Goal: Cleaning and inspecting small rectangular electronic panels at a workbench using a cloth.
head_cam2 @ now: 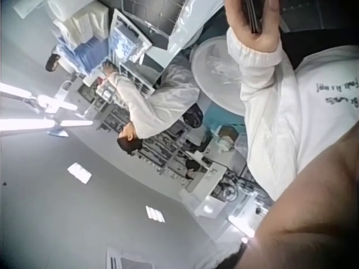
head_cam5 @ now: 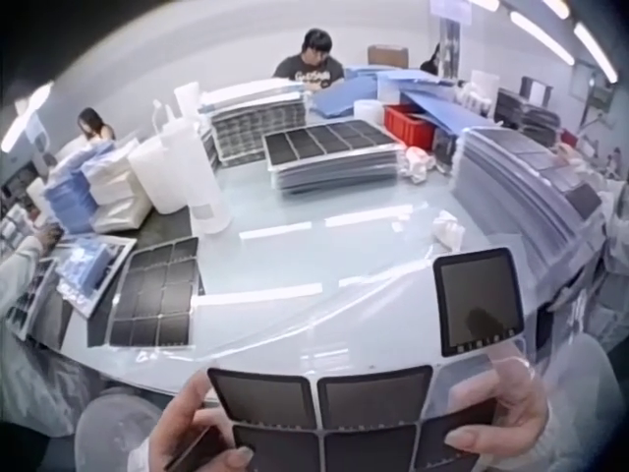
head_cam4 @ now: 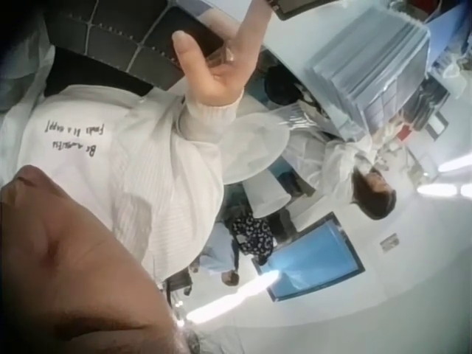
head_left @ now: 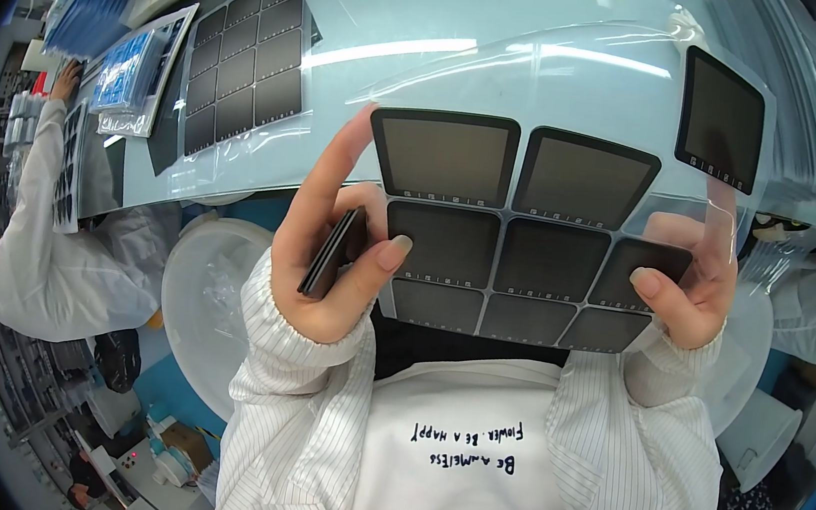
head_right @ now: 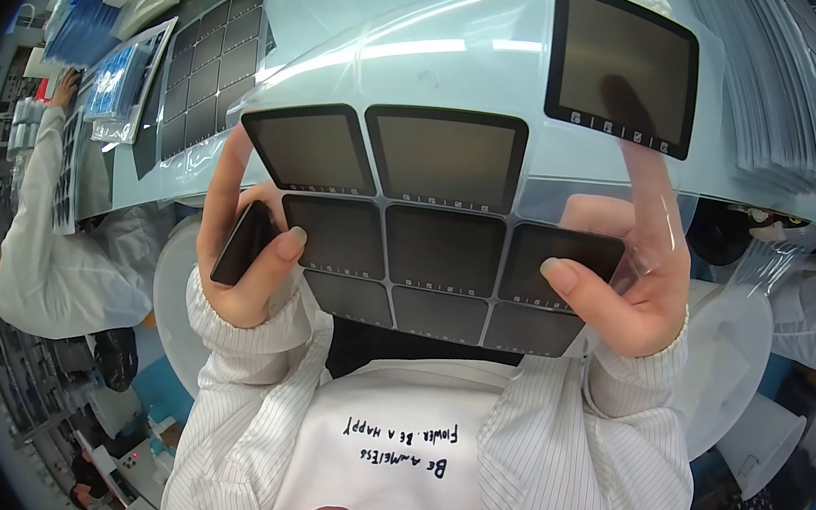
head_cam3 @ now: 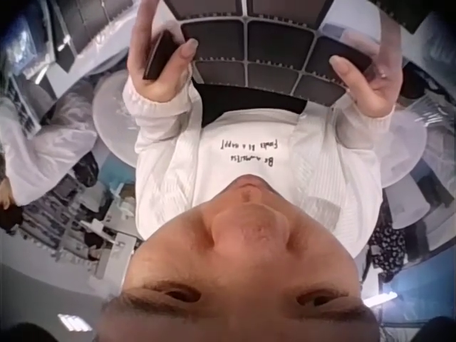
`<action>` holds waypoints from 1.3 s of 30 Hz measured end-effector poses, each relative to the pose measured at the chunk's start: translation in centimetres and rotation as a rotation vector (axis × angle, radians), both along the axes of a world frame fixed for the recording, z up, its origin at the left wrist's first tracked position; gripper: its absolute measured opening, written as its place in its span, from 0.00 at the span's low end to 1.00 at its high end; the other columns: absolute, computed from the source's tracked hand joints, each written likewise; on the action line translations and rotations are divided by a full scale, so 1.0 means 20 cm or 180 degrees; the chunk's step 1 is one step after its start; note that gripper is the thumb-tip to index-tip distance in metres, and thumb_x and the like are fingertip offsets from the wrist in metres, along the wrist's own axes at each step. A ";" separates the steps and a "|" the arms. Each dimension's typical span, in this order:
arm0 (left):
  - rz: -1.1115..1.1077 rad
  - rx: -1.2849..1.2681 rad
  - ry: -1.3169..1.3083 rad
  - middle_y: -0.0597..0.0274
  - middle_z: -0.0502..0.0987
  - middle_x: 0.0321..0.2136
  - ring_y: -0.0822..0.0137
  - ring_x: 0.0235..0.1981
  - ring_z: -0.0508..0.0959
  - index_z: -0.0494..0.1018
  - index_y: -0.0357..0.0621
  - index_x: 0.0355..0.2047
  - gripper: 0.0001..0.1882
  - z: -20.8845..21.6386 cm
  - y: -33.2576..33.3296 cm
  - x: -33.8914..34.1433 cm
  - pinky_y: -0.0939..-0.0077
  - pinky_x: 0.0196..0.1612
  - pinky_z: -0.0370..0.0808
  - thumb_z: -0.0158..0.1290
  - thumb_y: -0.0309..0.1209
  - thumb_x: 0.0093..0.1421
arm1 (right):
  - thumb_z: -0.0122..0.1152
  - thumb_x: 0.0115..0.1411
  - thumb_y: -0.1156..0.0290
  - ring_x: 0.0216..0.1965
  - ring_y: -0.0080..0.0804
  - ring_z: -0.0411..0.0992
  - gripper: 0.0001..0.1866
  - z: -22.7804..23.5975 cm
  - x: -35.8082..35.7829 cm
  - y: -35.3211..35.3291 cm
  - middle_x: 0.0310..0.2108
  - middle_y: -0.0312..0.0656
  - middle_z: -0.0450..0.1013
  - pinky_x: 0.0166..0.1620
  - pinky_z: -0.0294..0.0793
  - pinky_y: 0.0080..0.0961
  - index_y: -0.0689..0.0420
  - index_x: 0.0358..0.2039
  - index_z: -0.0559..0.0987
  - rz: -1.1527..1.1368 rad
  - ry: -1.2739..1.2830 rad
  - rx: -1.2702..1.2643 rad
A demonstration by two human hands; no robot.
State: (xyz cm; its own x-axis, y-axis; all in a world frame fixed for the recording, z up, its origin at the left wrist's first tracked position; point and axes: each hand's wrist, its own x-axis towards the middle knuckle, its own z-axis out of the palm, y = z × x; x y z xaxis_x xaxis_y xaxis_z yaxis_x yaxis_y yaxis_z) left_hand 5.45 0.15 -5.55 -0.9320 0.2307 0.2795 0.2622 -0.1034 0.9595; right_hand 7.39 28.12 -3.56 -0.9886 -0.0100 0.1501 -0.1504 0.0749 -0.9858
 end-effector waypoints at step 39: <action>-0.0372 0.0057 0.0240 0.57 0.75 0.34 0.77 0.30 0.72 0.55 0.26 0.57 0.31 0.03 -0.01 -0.02 0.88 0.37 0.67 0.52 0.26 0.56 | 0.44 0.66 0.65 0.23 0.17 0.62 0.12 0.14 -0.28 -0.01 0.23 0.36 0.69 0.27 0.59 0.13 0.59 0.33 0.72 -0.0986 0.0795 -0.0660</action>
